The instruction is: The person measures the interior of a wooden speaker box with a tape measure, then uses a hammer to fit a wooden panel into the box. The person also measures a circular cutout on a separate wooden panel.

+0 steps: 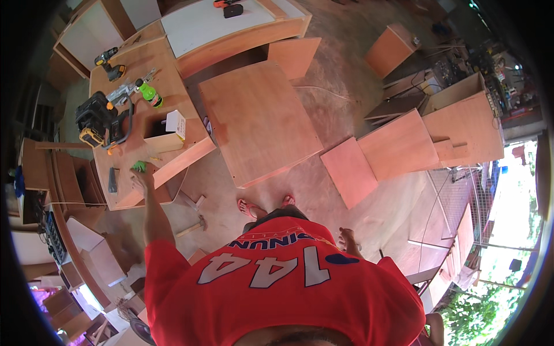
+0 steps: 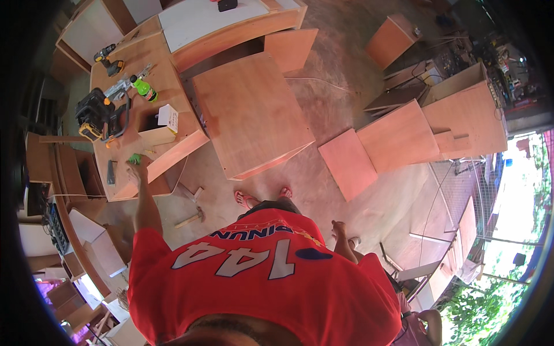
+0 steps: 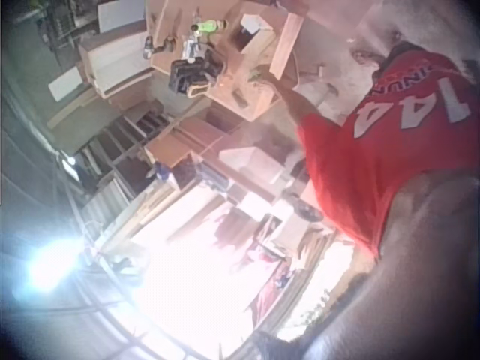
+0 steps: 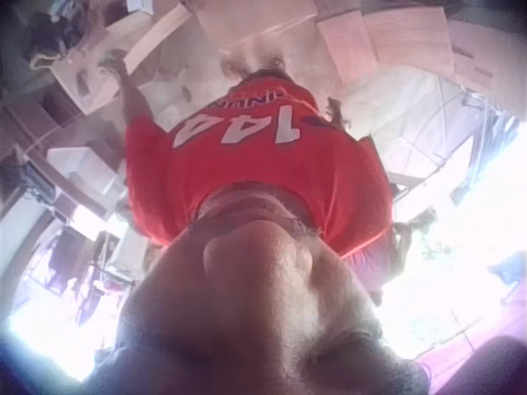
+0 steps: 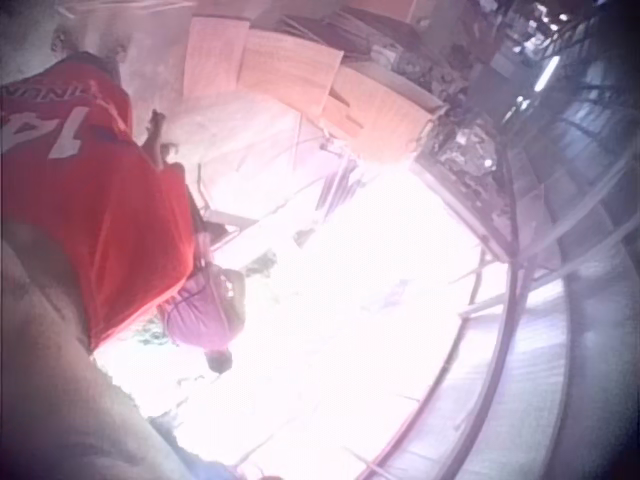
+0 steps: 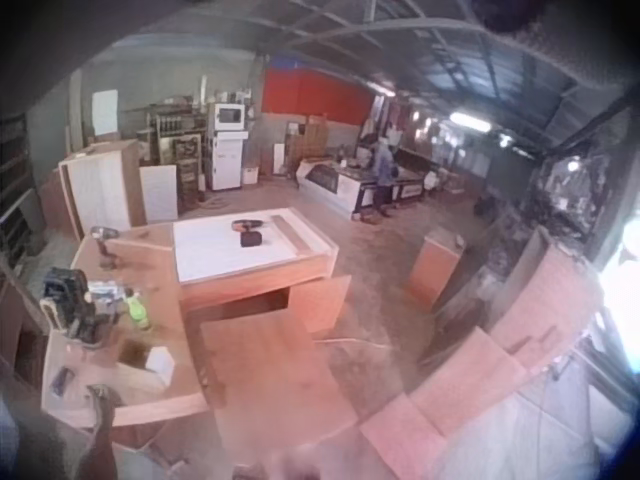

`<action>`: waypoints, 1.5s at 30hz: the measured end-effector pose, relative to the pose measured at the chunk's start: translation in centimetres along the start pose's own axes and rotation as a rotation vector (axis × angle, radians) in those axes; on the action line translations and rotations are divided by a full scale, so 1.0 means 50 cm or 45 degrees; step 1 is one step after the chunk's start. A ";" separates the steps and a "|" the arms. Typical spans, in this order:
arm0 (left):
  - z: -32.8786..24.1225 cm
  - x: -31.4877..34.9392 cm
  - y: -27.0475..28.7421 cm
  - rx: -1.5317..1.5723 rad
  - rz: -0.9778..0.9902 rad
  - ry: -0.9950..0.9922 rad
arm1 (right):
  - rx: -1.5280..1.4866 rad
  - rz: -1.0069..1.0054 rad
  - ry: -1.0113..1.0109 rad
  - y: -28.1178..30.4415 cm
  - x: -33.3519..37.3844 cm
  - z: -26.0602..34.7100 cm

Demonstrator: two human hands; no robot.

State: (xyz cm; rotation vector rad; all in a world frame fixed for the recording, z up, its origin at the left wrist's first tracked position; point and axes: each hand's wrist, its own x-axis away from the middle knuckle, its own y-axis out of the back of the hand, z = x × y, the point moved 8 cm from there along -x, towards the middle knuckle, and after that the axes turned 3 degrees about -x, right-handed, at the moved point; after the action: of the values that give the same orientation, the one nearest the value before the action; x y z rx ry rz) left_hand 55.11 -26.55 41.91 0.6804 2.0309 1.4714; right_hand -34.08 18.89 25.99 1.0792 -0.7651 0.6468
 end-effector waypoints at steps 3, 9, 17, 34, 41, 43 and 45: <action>0.016 0.120 0.007 0.346 -0.045 0.079 | 0.072 0.062 0.138 -0.042 -0.029 0.067; -0.045 0.555 -0.107 1.484 0.605 0.519 | 0.149 0.225 0.714 -0.199 0.004 0.351; -0.414 0.981 0.008 1.370 1.488 -0.275 | 0.448 1.237 1.017 -0.351 0.363 0.547; -0.586 1.227 -0.190 0.695 1.844 -0.627 | -0.635 1.025 0.457 0.009 0.131 0.473; -0.427 1.106 -0.420 0.126 1.140 -1.181 | -0.685 0.457 0.211 0.178 -0.050 0.417; -0.299 1.081 -0.484 0.242 1.605 0.063 | -0.577 0.379 0.303 0.199 -0.059 0.444; -0.275 1.070 -0.481 0.344 1.588 0.257 | -0.450 0.237 0.377 0.203 -0.053 0.497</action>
State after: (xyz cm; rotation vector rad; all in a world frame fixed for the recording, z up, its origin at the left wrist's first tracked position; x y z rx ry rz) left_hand 4.70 -6.70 15.63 2.2574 1.9923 1.8905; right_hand -49.16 -1.13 35.94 0.5778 -0.6935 0.7753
